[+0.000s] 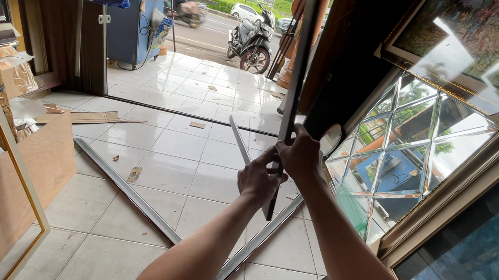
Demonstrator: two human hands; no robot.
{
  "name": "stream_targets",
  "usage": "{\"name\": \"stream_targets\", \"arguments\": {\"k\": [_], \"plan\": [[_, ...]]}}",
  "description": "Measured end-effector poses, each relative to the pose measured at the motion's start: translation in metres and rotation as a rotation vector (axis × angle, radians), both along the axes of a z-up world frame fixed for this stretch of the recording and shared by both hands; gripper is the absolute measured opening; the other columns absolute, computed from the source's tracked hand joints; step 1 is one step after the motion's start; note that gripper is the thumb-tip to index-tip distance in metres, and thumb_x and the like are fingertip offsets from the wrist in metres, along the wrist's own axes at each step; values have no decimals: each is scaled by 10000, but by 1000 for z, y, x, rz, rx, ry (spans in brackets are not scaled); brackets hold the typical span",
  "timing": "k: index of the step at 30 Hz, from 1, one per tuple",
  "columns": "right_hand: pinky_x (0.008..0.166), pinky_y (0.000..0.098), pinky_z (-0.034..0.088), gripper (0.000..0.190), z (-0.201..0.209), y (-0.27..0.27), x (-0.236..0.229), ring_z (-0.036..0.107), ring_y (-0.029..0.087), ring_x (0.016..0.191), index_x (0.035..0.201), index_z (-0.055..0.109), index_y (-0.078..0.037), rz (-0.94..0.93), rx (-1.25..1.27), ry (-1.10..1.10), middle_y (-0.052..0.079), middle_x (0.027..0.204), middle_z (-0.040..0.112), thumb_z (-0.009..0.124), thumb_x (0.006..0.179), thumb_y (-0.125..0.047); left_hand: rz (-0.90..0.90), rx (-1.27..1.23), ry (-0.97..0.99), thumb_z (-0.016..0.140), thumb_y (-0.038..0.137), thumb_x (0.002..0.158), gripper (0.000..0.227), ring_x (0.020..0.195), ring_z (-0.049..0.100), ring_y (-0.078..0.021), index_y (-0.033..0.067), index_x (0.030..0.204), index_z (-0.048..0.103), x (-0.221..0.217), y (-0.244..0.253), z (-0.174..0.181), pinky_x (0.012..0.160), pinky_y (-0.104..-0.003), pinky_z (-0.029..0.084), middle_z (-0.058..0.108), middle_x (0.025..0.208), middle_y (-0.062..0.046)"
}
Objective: The person assembles a rectangular picture frame on a tiled floor by joining four metal frame pieces. They apply glue to the mitered corners and use a hammer to secure the joints, then flip the frame to inspect the assembly.
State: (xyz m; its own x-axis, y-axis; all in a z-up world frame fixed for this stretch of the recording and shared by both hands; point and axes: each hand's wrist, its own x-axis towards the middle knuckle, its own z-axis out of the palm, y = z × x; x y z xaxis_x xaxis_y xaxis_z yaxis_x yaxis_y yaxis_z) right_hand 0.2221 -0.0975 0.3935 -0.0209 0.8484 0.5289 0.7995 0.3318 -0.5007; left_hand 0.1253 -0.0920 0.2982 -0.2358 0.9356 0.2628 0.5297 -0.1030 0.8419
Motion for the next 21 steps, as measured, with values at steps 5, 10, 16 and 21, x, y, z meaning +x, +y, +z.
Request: {"name": "stream_targets", "arguments": {"k": [5, 10, 16, 21], "plan": [[974, 631, 637, 423, -22, 7, 8, 790, 462, 1151, 1366, 735, -98, 52, 133, 228, 238, 1110, 846, 740, 965, -231, -29, 133, 193, 875, 322, 927, 918, 1382, 707, -422, 439, 1714, 417, -3, -1, 3, 1309, -540, 373, 786, 1447, -96], [605, 439, 674, 305, -66, 17, 25, 833, 325, 757, 1279, 735, -74, 133, 232, 456, 229, 1082, 840, 728, 983, -151, 35, 463, -59, 858, 263, 807, 847, 1402, 654, -483, 315, 1615, 608, -35, 7, -14, 1242, -599, 466, 735, 1523, -139], [756, 461, 736, 384, -102, -18, 15, 804, 462, 1045, 1348, 654, 99, 289, 202, 740, 369, 1257, 769, 700, 1017, -89, 257, -60, -725, 795, 604, 948, 967, 1471, 628, -397, 142, 1681, 367, -86, 33, -70, 1265, -546, 473, 605, 1598, -230], [859, 427, 753, 379, -165, -25, 13, 826, 403, 1074, 1371, 649, 28, 368, 181, 888, 290, 1319, 772, 766, 1051, -139, -2, 4, -693, 928, 632, 934, 813, 1318, 742, -387, 90, 1502, 714, -112, 50, -98, 1039, -508, 637, 820, 1318, -188]]}}
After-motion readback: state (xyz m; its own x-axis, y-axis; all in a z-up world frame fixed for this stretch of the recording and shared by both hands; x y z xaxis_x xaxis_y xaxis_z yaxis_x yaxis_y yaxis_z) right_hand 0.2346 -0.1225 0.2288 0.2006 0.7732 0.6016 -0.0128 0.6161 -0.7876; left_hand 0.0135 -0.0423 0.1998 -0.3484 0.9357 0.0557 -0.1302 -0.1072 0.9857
